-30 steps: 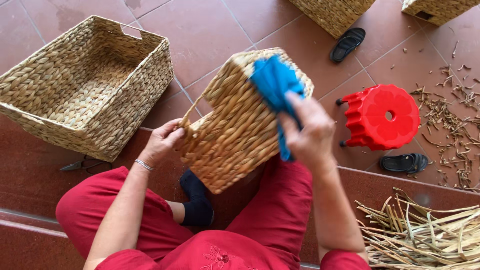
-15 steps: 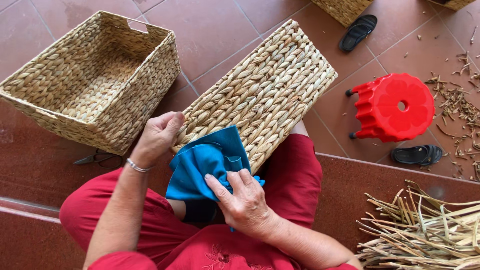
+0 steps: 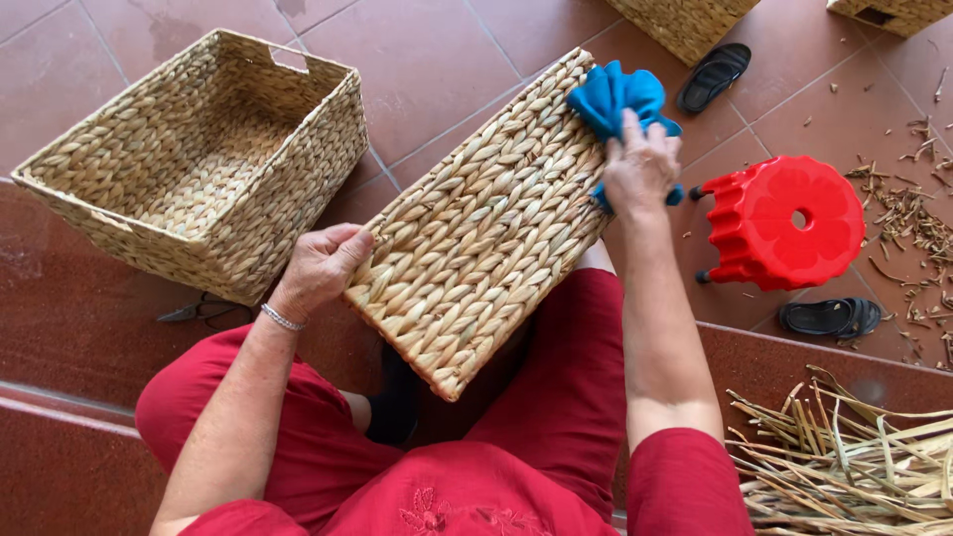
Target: The person wipes the exterior and interior of a woven basket with a blue cloth. Then the person picks up a dried palm leaf and weaves it into the edge of the basket.
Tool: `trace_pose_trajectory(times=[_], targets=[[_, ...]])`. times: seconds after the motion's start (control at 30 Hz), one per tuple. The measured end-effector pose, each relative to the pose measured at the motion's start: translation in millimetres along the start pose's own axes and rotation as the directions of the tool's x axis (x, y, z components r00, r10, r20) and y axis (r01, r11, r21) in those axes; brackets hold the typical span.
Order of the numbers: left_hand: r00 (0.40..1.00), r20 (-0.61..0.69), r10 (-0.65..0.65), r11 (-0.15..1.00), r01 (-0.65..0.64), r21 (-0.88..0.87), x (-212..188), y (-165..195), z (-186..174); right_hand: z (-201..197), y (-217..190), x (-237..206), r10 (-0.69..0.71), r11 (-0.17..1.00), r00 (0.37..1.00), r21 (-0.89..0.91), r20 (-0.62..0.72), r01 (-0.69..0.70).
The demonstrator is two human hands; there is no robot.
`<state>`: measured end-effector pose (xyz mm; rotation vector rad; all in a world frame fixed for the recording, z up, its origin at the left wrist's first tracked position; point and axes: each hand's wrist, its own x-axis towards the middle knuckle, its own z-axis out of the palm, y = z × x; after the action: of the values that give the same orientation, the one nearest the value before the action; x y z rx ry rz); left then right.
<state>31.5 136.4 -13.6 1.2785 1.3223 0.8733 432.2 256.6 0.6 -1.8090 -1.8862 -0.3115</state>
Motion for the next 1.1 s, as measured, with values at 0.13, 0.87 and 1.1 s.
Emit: trace_pose_trajectory(times=[0.13,0.87,1.1], targets=[[0.999,-0.037,-0.007,0.997,0.009,0.072,6.1,-3.3,-13.1,-52.0,-87.5,-63.9,-0.415,0.886,0.905,0.183,-0.099,0.426],[0.931,0.119,-0.344,0.936,0.331,0.118,-45.0,-7.8,-39.7,-25.8,104.1,-18.7,0.180,0.027,0.630,0.636,0.756,-0.771],[0.971,0.222,-0.093,0.814,-0.055,0.579,56.5,64.5,19.3,-75.7,66.9,-63.8,0.158,0.239,0.776,0.739,0.611,-0.630]])
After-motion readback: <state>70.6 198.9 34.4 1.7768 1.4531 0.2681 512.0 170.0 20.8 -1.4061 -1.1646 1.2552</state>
